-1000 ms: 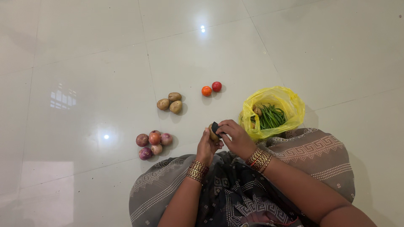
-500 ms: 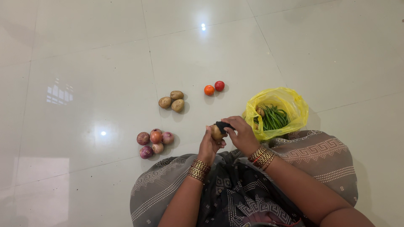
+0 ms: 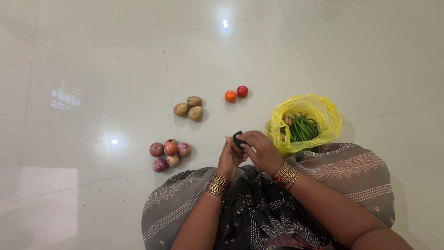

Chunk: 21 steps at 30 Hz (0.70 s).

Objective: The person sits on the floor and peels a potato using a peeler. Other vegetables, including onions, tomatoes, and green beans, are visible nearby.

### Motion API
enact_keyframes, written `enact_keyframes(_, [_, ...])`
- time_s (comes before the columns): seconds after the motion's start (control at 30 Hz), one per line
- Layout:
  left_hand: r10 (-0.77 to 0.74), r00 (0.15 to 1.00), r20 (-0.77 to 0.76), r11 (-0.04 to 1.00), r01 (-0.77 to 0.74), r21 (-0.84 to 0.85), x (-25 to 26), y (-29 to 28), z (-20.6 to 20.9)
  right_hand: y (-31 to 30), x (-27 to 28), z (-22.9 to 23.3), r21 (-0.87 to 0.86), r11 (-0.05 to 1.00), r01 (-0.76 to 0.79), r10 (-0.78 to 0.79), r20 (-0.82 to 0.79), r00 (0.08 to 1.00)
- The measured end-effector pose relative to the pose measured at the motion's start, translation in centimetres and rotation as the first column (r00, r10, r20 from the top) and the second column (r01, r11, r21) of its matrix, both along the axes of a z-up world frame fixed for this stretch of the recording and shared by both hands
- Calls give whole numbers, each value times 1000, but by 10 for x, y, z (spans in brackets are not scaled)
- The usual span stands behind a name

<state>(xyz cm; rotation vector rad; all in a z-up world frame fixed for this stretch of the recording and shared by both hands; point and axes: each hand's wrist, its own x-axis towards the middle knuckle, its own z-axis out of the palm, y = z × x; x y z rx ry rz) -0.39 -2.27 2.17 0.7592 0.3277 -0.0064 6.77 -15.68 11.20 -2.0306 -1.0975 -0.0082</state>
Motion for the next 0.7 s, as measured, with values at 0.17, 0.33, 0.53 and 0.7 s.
enact_keyframes(0.17, [-9, 1000, -25, 1000, 9, -17, 1, -1, -2, -4, 10, 2, 1, 996, 85, -83, -172, 982])
enact_keyframes(0.33, [84, 996, -12, 989, -85, -119, 0, 2, 1, -2, 3, -3, -11, 999, 43, -44, -185, 982])
enact_keyframes(0.53, [91, 992, -81, 990, -99, -102, 0, 4, 10, 1, -9, -7, 30, 996, -81, 82, -45, 996])
enact_keyframes(0.7, [-16, 1000, -6, 998, 16, -53, 1, -2, 7, -1, 0, 0, 6, 1000, -2, 3, -79, 997])
